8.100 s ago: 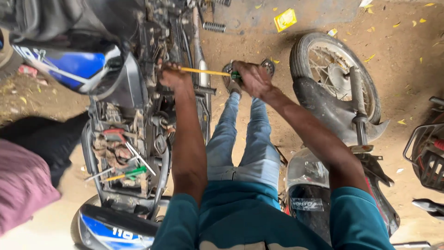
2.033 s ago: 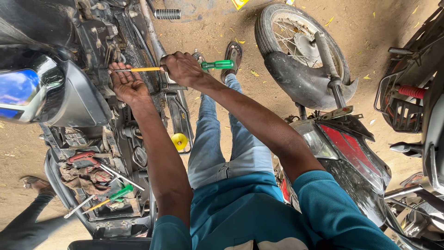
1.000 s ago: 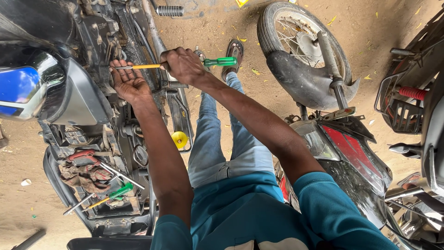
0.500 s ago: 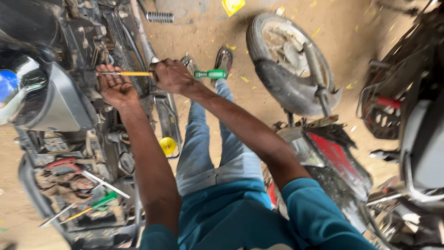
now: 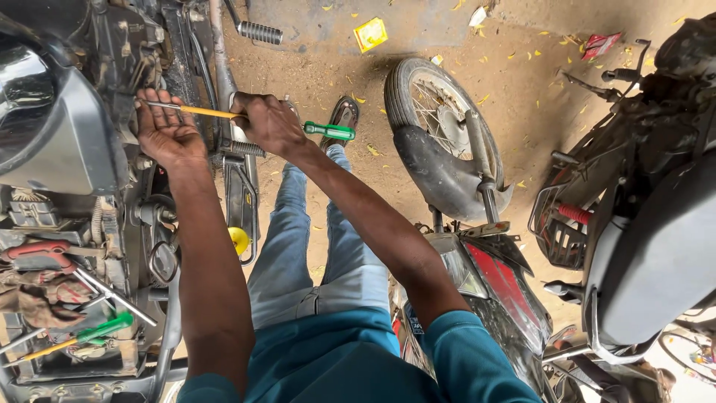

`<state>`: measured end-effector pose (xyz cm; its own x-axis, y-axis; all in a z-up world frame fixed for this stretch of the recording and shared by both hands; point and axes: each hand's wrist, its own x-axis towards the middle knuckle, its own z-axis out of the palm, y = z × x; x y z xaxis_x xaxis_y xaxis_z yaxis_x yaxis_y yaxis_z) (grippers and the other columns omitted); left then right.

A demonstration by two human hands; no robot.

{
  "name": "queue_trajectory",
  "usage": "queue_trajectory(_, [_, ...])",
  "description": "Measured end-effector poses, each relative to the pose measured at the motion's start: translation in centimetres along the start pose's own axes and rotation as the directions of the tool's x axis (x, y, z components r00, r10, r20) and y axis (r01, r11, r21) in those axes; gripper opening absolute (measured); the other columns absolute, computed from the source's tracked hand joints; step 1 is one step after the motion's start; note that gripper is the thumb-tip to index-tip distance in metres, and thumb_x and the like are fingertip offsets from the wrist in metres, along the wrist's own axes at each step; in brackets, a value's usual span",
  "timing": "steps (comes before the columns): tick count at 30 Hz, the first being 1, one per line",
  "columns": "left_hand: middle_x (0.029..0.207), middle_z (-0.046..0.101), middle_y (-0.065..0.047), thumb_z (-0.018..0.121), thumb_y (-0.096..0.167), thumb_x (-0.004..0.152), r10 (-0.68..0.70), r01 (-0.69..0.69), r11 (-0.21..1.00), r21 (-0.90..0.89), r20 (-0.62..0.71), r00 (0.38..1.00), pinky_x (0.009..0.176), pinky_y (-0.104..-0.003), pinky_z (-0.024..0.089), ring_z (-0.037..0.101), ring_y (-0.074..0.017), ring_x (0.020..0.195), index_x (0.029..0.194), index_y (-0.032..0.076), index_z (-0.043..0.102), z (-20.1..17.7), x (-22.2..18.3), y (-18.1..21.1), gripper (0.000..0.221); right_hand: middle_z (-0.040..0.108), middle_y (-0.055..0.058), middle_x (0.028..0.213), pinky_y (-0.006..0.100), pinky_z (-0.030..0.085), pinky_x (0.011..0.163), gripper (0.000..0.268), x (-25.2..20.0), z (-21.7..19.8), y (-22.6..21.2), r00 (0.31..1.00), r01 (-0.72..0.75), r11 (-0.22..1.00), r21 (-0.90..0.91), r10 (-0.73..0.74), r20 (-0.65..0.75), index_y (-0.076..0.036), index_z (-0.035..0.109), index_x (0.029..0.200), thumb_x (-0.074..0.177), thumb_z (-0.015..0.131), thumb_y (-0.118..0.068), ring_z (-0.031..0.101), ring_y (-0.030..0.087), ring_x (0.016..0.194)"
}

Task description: Using a screwdriver and various tools to work on the engine and frame of a motorcycle.

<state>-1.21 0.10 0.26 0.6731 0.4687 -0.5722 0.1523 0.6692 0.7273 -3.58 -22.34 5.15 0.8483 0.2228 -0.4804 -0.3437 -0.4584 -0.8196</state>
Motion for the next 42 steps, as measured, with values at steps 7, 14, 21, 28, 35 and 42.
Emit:
queue_trajectory(7, [0.117,0.076,-0.012,0.070,0.020,0.093,-0.009,0.009,1.000,-0.008,-0.013,1.000,0.093,-0.041,0.064,0.073,-0.0235,0.107,0.123,0.002,0.070,-1.0,1.3,-0.6,0.035,0.074,0.015,0.097,0.050,0.061,0.061,0.026,-0.3,1.1,0.1,0.979,-0.133,0.991,-0.005,0.132,0.153,-0.010,0.066,0.121,0.103,0.049,-0.017,0.076,0.033,0.066])
queue_trajectory(14, [0.113,0.076,-0.008,0.069,0.022,0.094,-0.021,0.021,1.000,-0.001,-0.014,1.000,0.091,-0.041,0.064,0.074,-0.0221,0.103,0.122,0.005,0.070,-0.1,0.3,0.0,0.033,0.080,0.016,0.085,0.048,0.057,0.069,0.020,0.0,0.9,0.6,0.989,0.114,0.993,-0.019,-0.115,-0.091,-0.011,0.078,0.102,0.091,0.065,-0.021,0.074,0.030,0.071])
queue_trajectory(21, [0.111,0.076,-0.010,0.071,0.022,0.095,-0.007,0.007,1.000,0.002,-0.047,0.999,0.090,-0.041,0.064,0.074,-0.0221,0.099,0.118,0.002,0.071,0.8,-0.1,0.2,0.031,0.076,0.019,0.082,0.050,0.057,0.066,0.021,-0.6,1.2,0.2,0.995,0.064,0.997,-0.037,-0.067,-0.080,-0.004,0.072,0.104,0.095,0.062,-0.021,0.073,0.033,0.065])
queue_trajectory(28, [0.109,0.076,-0.012,0.069,0.021,0.097,-0.005,0.005,1.000,0.001,-0.038,0.999,0.088,-0.040,0.065,0.075,-0.0221,0.097,0.116,0.002,0.072,0.6,-0.1,0.0,0.027,0.079,0.015,0.085,0.056,0.052,0.065,0.018,-0.6,1.2,0.4,0.943,0.209,0.966,-0.151,-0.240,-0.231,-0.006,0.075,0.092,0.092,0.062,-0.018,0.073,0.032,0.066])
queue_trajectory(35, [0.107,0.077,-0.010,0.068,0.021,0.096,0.002,-0.001,1.000,0.019,-0.044,0.999,0.089,-0.040,0.065,0.075,-0.0209,0.096,0.115,0.004,0.073,0.9,-0.6,-0.1,0.026,0.075,0.017,0.085,0.042,0.057,0.053,0.008,0.2,0.6,0.4,0.984,0.135,0.989,-0.054,-0.141,-0.109,-0.003,0.071,0.093,0.091,0.069,-0.011,0.071,0.026,0.061])
queue_trajectory(42, [0.107,0.078,-0.010,0.070,0.021,0.096,0.014,-0.012,1.000,0.029,-0.056,0.998,0.090,-0.039,0.064,0.075,-0.0196,0.096,0.114,0.004,0.074,0.4,0.1,-0.4,0.025,0.075,0.016,0.089,0.044,0.059,0.061,0.014,0.2,1.3,0.3,0.985,0.096,0.982,-0.162,-0.117,-0.128,-0.003,0.069,0.106,0.098,0.062,-0.012,0.073,0.028,0.071])
